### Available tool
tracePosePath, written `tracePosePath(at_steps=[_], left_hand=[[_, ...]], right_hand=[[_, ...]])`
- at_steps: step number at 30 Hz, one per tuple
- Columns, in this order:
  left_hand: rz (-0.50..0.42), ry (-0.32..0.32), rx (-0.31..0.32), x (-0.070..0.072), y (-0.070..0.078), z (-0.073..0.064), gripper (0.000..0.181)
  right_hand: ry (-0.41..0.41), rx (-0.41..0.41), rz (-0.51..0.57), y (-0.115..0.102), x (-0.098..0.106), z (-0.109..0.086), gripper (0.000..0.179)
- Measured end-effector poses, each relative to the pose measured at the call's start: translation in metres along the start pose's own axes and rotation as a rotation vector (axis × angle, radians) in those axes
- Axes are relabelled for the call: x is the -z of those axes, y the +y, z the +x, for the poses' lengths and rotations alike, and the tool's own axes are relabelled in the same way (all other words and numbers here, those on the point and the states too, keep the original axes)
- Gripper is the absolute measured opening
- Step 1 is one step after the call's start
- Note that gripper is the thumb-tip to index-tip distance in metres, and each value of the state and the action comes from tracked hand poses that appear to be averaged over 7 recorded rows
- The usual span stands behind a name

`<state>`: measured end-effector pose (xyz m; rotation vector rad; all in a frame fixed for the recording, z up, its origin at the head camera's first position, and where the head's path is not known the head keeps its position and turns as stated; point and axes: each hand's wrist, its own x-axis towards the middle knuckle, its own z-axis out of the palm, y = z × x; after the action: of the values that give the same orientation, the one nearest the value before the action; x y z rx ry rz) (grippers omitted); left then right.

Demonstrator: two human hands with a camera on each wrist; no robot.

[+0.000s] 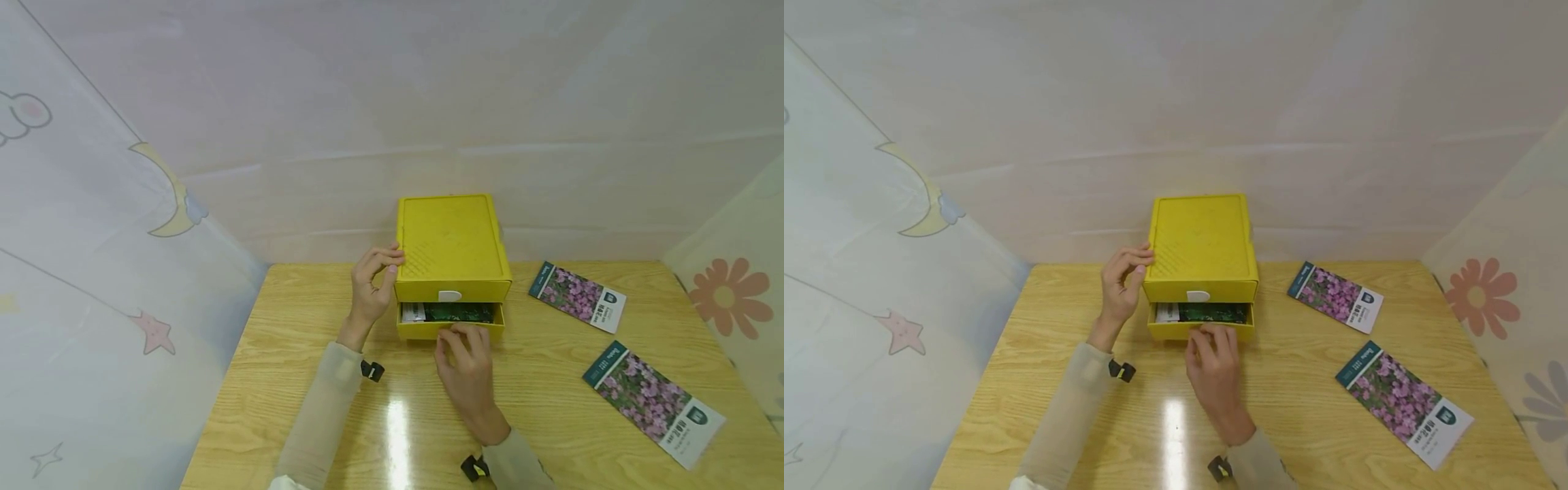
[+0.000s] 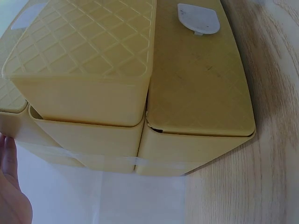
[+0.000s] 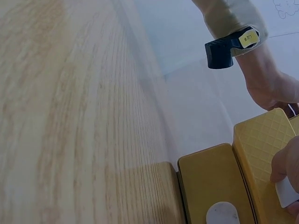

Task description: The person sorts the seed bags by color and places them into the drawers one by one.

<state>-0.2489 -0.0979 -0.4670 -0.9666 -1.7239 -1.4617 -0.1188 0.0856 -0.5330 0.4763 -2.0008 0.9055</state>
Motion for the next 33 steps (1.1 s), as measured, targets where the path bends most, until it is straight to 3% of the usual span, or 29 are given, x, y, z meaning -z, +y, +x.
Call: tracePosePath(at_steps=[5,10,13,16,21,30,33], left_hand=[[-0.008,0.003,-0.031,0.000,0.002,0.002,0.016],[-0.010,0.002,-0.029,0.000,0.016,0.009,0.015],[-0.005,0.001,-0.012,0.000,0.013,0.006,0.016],[0.002,0.001,-0.005,0.000,0.000,0.000,0.023],[0.004,0.001,-0.012,0.001,-0.001,0.000,0.021],[-0.011,0.003,-0.027,0.000,0.027,0.013,0.015],[-0.006,0.003,-0.022,-0.001,0.029,0.013,0.017]], right_hand=[[-0.008,-0.006,0.001,0.002,-0.001,0.002,0.023],[-0.006,-0.002,-0.005,0.003,-0.003,0.003,0.022],[-0.006,0.000,-0.010,0.004,-0.003,0.005,0.022],[-0.011,-0.007,-0.009,0.004,-0.004,0.006,0.023],[-0.018,-0.011,-0.008,0.007,-0.005,0.006,0.023],[-0.024,-0.004,-0.010,0.010,-0.007,0.008,0.024],[-0.023,-0.006,-0.011,0.011,-0.007,0.008,0.023]])
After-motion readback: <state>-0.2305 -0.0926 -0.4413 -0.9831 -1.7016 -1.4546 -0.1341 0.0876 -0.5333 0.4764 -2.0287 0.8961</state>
